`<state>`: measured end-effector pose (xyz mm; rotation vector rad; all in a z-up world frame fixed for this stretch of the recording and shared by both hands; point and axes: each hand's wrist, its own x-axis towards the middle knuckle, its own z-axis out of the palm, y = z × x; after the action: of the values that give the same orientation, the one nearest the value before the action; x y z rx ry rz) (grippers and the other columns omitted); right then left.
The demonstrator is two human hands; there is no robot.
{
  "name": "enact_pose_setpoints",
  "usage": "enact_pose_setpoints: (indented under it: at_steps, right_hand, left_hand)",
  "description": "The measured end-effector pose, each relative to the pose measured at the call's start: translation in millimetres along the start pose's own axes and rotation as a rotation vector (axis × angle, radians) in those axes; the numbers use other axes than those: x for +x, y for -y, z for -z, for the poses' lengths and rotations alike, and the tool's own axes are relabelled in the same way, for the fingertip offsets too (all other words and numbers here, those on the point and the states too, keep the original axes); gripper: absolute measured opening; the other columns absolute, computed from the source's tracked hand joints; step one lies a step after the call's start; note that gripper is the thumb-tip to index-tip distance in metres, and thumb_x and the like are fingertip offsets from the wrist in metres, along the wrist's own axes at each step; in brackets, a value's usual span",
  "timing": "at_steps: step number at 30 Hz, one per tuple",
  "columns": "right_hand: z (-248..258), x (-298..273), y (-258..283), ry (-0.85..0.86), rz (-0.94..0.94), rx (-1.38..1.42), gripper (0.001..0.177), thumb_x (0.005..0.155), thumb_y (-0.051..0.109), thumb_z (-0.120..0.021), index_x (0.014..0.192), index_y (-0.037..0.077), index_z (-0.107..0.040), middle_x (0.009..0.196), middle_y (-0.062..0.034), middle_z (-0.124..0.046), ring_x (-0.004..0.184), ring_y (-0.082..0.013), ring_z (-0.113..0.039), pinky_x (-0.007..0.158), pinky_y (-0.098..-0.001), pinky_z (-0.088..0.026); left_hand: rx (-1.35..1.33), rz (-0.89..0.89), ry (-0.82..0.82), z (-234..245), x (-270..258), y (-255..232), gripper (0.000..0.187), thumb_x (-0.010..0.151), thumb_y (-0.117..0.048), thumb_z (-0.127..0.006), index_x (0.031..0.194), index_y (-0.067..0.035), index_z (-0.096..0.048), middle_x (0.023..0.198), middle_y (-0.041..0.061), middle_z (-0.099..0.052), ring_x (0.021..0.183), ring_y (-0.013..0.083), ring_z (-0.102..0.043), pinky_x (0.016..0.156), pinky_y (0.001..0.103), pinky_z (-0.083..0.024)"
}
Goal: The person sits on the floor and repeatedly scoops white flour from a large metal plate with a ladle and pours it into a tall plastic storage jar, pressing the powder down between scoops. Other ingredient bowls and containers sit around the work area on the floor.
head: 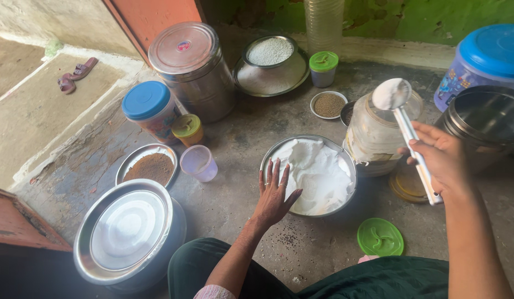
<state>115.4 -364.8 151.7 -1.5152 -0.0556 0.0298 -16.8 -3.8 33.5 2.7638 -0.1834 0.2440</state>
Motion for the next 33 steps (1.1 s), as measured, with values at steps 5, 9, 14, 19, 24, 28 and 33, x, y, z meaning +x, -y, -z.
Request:
enact_pose_setpoints:
  at_steps: [5,9,14,19,24,28,33]
  right_hand:
    - [2,-15,1,-0.211,0.277,-0.612,0.041,0.1,-0.005,-0.057,0.139,0.002,-0.066,0.12,-0.0184,-0.074,0.085,-0.0221,-0.074,0.071,-0.032,-0.053]
    - [-9,-29,16,-0.271,0.409,-0.78,0.038,0.101,0.0,-0.061,0.137,0.009,-0.071,0.113,-0.0151,-0.075,0.086,-0.0198,-0.073,0.077,-0.0356,-0.055]
    - [-26,-45,37,-0.28,0.216,-0.954,0.039,0.105,0.005,-0.064,0.142,0.015,-0.07,0.077,-0.0204,-0.071,0.063,-0.023,-0.063,0.065,-0.0394,-0.05]
    - [-44,-51,34,-0.126,0.311,-0.76,0.04,0.102,0.009,-0.062,0.141,0.018,-0.067,0.086,-0.0103,-0.074,0.061,-0.0157,-0.06,0.061,-0.0354,-0.049]
    - [-64,-56,1,0.045,0.278,-0.848,0.04,0.101,0.011,-0.058,0.139,0.019,-0.066,0.086,-0.014,-0.076,0.068,-0.0205,-0.073,0.062,-0.0376,-0.055]
    - [-84,-61,-30,0.187,0.299,-0.939,0.042,0.094,0.008,-0.06,0.134,0.019,-0.068,0.091,-0.0184,-0.077,0.081,-0.0302,-0.077,0.073,-0.0426,-0.058]
    - [-103,-62,-60,0.298,0.365,-1.026,0.044,0.088,0.002,-0.059,0.13,0.013,-0.069,0.112,-0.0191,-0.075,0.103,-0.0379,-0.071,0.091,-0.0479,-0.056]
  left_hand:
    - [-0.008,0.002,0.01,-3,1,0,0.082,0.105,-0.056,-0.046,0.162,-0.005,-0.018,0.169,0.028,0.002,0.157,0.0396,0.008,0.124,0.061,0.01]
    - [-0.009,0.026,0.035,-3,0,1,0.082,0.104,-0.056,-0.046,0.162,-0.006,-0.018,0.169,0.028,0.002,0.157,0.0385,0.008,0.124,0.061,0.01]
    - [-0.029,0.05,0.064,-3,-1,5,0.083,0.104,-0.056,-0.047,0.162,-0.006,-0.017,0.168,0.029,0.005,0.157,0.0396,0.009,0.123,0.062,0.01]
    - [-0.037,0.087,0.081,-8,-5,8,0.085,0.103,-0.057,-0.048,0.162,-0.005,-0.016,0.168,0.029,0.007,0.156,0.0412,0.011,0.124,0.063,0.009]
    - [-0.02,0.125,0.101,-12,-9,11,0.089,0.102,-0.057,-0.05,0.162,-0.002,-0.013,0.166,0.033,0.012,0.155,0.0437,0.013,0.124,0.064,0.007]
    - [-0.001,0.174,0.182,-16,-12,15,0.091,0.102,-0.057,-0.049,0.161,-0.001,-0.011,0.166,0.032,0.014,0.154,0.0445,0.017,0.122,0.066,0.007]
    - [0.034,0.212,0.269,-25,-10,20,0.095,0.101,-0.06,-0.048,0.162,0.0,-0.007,0.166,0.032,0.015,0.153,0.0453,0.022,0.121,0.068,0.008]
